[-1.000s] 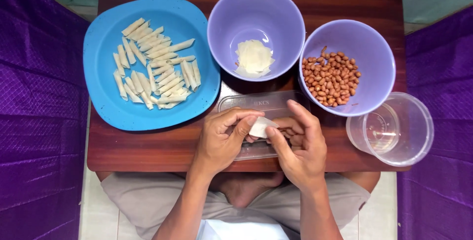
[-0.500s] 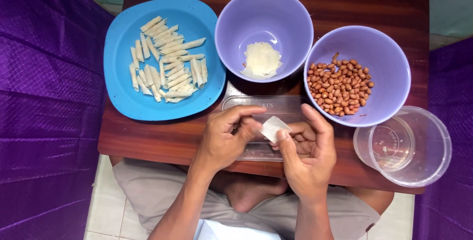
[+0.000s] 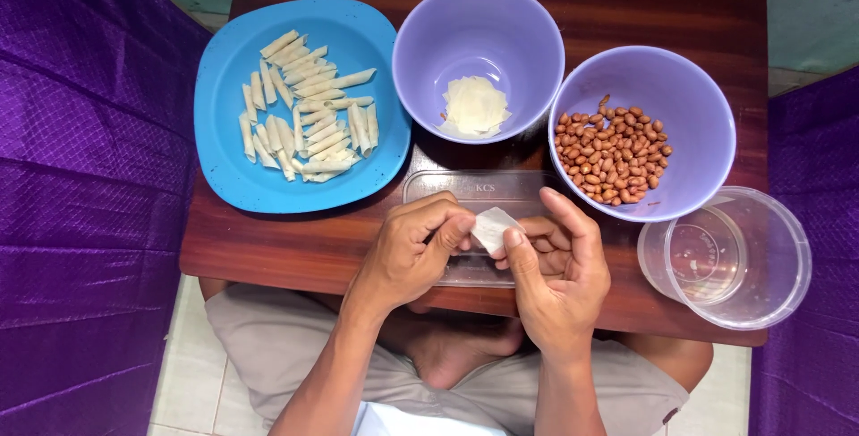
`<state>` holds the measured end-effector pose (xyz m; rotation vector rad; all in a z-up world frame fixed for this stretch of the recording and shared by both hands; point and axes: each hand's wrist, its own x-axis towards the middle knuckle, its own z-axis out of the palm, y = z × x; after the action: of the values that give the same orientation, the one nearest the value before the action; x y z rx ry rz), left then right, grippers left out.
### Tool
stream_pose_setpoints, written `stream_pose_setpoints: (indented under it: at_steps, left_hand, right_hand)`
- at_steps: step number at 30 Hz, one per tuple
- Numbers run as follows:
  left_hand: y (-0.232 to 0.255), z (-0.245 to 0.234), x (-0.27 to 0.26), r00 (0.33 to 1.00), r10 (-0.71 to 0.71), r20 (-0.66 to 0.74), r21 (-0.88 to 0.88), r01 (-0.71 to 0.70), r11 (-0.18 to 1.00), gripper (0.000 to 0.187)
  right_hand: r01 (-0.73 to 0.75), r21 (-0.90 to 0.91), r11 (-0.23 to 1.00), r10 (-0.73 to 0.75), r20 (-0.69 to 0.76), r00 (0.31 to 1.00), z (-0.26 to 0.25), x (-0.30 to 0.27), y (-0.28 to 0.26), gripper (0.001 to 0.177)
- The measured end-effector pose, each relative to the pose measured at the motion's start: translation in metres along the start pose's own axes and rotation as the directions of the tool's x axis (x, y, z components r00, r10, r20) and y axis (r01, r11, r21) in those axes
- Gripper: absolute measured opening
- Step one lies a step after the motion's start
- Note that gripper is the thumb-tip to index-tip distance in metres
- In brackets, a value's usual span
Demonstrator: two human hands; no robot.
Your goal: Manually wrapping individual peanuts in small squares of dough on a wooden table.
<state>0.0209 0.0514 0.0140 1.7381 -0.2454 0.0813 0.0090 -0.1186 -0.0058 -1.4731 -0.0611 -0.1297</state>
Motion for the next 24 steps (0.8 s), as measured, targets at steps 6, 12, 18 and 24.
stream_pose_setpoints:
  at_steps: [6,12,18,24]
  left_hand:
    - [0.005,-0.001,0.0,0.999,-0.017,-0.041,0.015,0.017,1.0,0.012]
    - [0.001,-0.002,0.0,1.0,-0.019,-0.013,-0.053,0.019,0.998,0.016]
    - [-0.008,-0.002,-0.001,0.999,-0.034,-0.015,-0.105,0.032,0.994,0.014]
    - [-0.005,-0.003,0.0,0.997,-0.005,-0.081,-0.05,0.001,0.999,0.012]
  right_hand:
    - [0.01,0.015,1.0,-0.01,-0.009,1.0,-0.001,0.0,0.0,0.05]
    - [0.007,0.034,0.999,-0.005,-0.073,0.997,0.0,0.001,0.001,0.049]
    - [0.025,0.024,0.999,-0.023,-0.076,0.997,0.001,0.0,0.003,0.047]
    - [0.017,0.061,0.998,-0.009,-0.128,0.992,0.002,0.0,0.0,0.052]
